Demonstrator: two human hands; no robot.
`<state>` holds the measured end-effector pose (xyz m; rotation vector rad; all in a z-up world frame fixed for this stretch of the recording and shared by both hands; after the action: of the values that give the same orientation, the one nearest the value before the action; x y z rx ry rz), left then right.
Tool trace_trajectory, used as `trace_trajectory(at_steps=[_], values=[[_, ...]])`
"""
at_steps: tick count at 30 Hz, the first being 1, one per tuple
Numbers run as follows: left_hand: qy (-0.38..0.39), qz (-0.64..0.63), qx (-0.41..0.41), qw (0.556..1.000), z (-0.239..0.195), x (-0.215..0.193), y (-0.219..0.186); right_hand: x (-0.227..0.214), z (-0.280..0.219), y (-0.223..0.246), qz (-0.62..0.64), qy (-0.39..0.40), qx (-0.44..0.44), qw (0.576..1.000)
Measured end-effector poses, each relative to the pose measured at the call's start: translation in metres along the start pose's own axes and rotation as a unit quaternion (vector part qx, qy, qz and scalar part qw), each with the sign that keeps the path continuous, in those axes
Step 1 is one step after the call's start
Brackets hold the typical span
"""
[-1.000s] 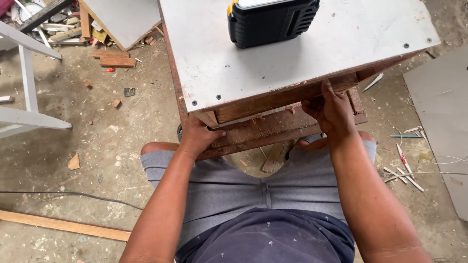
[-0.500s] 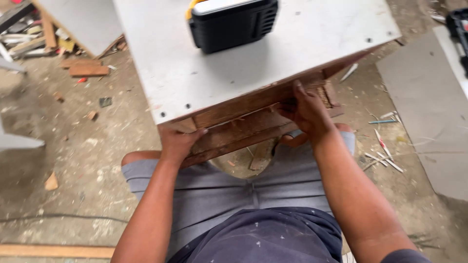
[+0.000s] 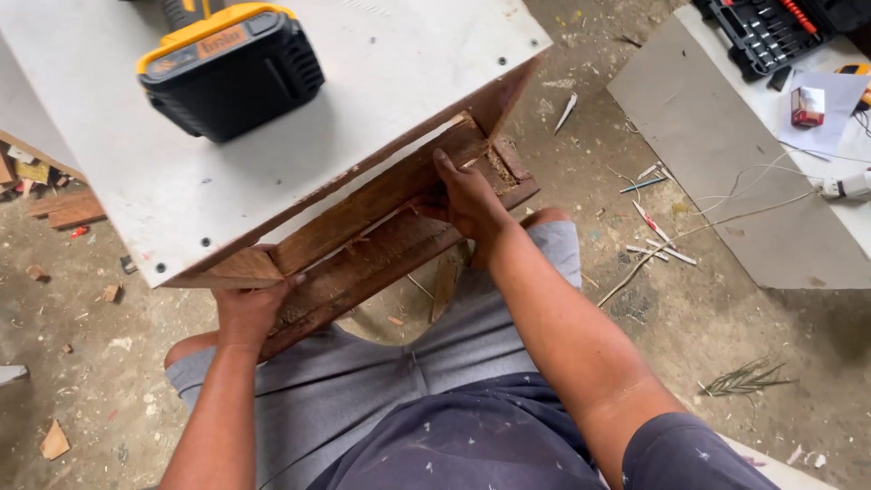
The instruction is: Assembling a structure by aligning wooden boards and plastic panels and fastening them with a power drill.
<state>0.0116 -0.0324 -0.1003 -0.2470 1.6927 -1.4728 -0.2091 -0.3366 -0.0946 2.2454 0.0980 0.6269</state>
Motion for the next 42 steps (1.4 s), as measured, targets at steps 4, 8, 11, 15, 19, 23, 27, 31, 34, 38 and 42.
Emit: trace_trajectory(at_steps=[4,8,11,15,19,23,27,31,34,38,42], values=[[-0.028,-0.044,-0.028,0.998,-0.004,0.003,0.005,-0.002,-0.008,0.002,0.001,0.045,0.024,0.999],[-0.026,-0.134,-0.017,0.991,0.006,0.006,-0.012,-0.005,-0.004,-0.001,-0.007,0.027,0.009,1.0],[0.008,-0.015,-0.034,0.999,0.008,-0.009,-0.003,-0.001,-0.008,0.001,-0.016,0.02,0.001,1.0],[0.057,0.028,-0.071,0.995,0.007,-0.012,0.051,0.0,-0.012,0.005,-0.037,0.018,0.002,0.999],[-0.009,0.043,-0.026,0.999,0.007,-0.015,0.055,0.01,-0.028,0.019,-0.047,0.028,0.006,0.998],[-0.059,0.142,0.064,0.986,-0.013,-0.024,0.04,0.001,-0.019,0.01,-0.046,0.018,0.02,0.999],[-0.104,0.113,0.119,0.981,-0.027,-0.021,0.025,-0.009,0.002,0.006,-0.086,0.012,0.038,0.996],[-0.105,0.125,0.068,0.984,-0.032,-0.025,0.022,-0.013,0.002,0.006,-0.194,0.033,0.057,0.979],[-0.088,0.089,0.066,0.99,-0.035,-0.029,0.019,-0.019,0.01,0.001,-0.225,0.025,0.023,0.974],[-0.034,0.132,0.03,0.99,-0.03,-0.033,0.004,-0.016,0.008,-0.001,-0.234,0.035,0.0,0.972],[-0.016,0.147,0.102,0.984,-0.006,-0.018,0.001,-0.06,0.043,0.006,-0.25,0.022,0.097,0.963]])
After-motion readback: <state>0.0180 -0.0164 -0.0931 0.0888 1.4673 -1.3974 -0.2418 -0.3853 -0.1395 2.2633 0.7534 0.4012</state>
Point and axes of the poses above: each hand's wrist, its own z-axis towards the middle knuckle, its own x-axis out of the palm, y = z × x, the point moved 1 cm from there along z, towards the middle knuckle, and after that the axes turned 1 degree about y, right-handed, at the moved point
